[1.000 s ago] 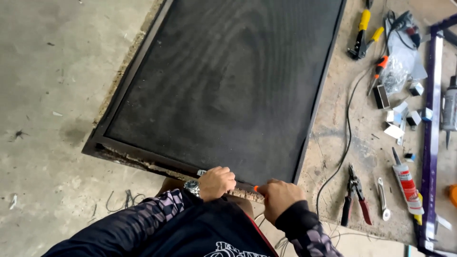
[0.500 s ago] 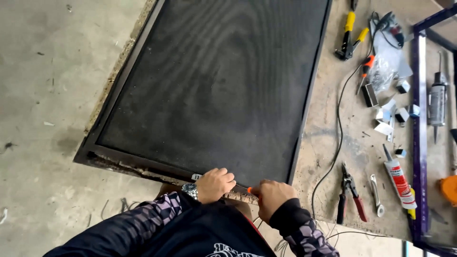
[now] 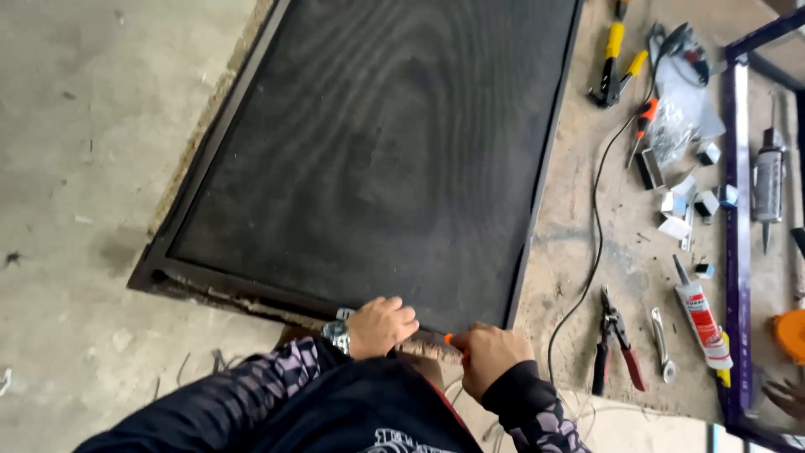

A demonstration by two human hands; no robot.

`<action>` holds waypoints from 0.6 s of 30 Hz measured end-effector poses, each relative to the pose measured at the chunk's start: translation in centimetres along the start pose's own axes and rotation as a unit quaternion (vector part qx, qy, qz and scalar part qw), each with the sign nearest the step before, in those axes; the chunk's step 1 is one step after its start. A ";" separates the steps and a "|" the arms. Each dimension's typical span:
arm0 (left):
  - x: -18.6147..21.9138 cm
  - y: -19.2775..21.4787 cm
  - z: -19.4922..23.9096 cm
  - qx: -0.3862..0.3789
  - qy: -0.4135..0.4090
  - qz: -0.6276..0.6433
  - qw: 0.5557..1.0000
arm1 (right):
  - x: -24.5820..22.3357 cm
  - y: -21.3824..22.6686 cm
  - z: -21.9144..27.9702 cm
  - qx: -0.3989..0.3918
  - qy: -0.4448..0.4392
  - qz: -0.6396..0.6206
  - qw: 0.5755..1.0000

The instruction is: Installing mesh screen into a metal frame using a hand tool

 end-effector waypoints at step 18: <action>-0.4 -0.5 -0.6 -0.001 0.010 -0.020 1.000 | 0.1 -0.8 -1.2 -0.016 0.017 0.007 1.000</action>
Point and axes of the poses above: each hand's wrist, its own z-axis away from the middle knuckle, its own y-axis out of the back of the hand, x = y × z, the point moved 2 cm from there along -z, towards the middle knuckle, and after that the axes turned 7 degrees about z, right-handed, at the moved point
